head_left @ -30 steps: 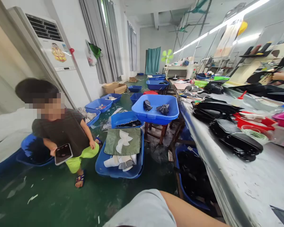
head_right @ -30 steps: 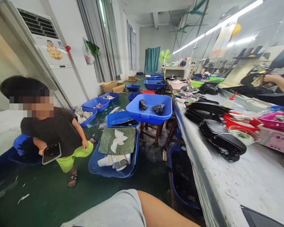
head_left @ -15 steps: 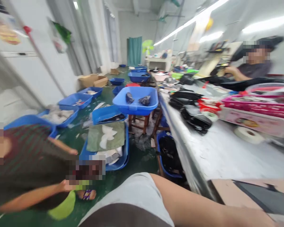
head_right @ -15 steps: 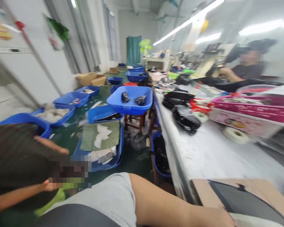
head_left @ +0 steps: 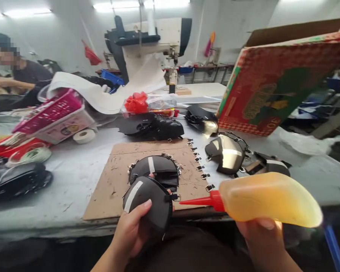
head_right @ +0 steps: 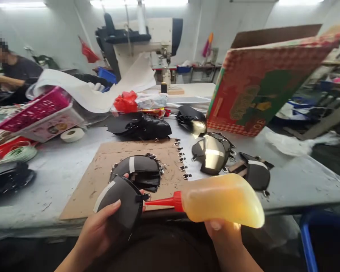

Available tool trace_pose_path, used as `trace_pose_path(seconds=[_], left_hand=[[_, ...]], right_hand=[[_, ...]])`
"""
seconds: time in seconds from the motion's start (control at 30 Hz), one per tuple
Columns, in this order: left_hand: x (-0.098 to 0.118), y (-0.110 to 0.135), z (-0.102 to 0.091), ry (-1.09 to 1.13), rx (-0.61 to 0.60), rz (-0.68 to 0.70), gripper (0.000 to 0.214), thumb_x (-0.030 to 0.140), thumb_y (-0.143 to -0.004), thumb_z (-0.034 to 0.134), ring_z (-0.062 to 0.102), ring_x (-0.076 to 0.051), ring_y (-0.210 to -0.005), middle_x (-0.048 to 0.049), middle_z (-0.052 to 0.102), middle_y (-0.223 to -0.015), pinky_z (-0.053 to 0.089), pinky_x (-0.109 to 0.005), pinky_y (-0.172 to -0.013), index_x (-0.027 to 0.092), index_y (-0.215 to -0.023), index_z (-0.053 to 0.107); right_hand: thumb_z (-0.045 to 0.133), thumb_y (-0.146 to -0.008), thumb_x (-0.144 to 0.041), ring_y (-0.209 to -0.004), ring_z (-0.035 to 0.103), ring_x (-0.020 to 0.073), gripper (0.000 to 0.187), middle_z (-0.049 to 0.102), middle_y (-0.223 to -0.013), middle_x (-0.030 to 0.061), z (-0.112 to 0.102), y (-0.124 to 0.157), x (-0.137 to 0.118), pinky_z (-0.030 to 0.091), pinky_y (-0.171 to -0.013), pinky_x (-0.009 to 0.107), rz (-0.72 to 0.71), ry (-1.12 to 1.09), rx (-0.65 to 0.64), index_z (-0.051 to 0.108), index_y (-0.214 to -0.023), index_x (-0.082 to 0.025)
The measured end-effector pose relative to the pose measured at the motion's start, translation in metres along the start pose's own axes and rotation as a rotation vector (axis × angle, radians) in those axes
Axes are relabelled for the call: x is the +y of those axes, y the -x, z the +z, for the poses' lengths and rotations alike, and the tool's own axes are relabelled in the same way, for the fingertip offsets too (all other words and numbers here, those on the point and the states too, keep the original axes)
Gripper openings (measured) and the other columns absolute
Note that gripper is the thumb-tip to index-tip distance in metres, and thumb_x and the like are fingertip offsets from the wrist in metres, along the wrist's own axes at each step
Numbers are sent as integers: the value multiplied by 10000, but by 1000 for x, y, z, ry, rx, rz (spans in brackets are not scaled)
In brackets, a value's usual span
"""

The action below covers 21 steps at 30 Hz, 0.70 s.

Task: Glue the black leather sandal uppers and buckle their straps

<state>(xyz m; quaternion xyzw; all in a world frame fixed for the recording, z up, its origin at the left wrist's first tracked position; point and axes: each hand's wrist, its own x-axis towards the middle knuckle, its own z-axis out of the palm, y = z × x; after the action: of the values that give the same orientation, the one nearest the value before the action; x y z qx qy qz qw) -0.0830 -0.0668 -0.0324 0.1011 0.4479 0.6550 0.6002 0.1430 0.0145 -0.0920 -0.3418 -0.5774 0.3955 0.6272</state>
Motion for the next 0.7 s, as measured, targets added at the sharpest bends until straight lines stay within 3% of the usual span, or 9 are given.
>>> trace_pose_path(seconds=[0.1,0.27,0.4,0.6,0.7], left_hand=[[-4,2,4,-55,91,-18,594,178,-624,739,668,-282,-839,-89,728,-865,564,-321,-705,142,-1190,563],[-6,4,13,-63,124,42,750,170,-589,759,670,-283,-833,-72,728,-888,561,-328,-724,197,-1282,475],[-5,5,16,-67,132,45,724,158,-591,743,678,-282,-786,-85,728,-866,563,-349,-719,175,-1269,492],[-3,5,13,-66,116,6,686,165,-589,745,659,-292,-867,-86,729,-852,548,-350,-763,154,-1238,524],[-3,6,11,-70,127,-22,684,172,-566,759,656,-312,-866,-91,731,-818,542,-383,-773,145,-1216,547]], right_hand=[[648,-625,-656,-782,601,265,546,614,-790,61,4,1,4,554,-565,399,-3,-6,13,570,-1000,-268],[654,-658,-610,-618,592,211,395,576,-569,0,8,-2,-2,554,-525,317,-16,-5,-80,616,-844,-264],[697,-619,-583,-483,547,202,354,539,-503,-1,3,-1,7,536,-435,326,38,-30,-143,628,-712,-249],[739,-631,-484,-520,600,218,332,637,-613,18,-5,-1,12,571,-487,366,89,-165,-268,636,-848,-255],[743,-629,-478,-521,606,219,291,638,-594,19,-6,-1,10,575,-505,369,118,-158,-262,634,-759,-242]])
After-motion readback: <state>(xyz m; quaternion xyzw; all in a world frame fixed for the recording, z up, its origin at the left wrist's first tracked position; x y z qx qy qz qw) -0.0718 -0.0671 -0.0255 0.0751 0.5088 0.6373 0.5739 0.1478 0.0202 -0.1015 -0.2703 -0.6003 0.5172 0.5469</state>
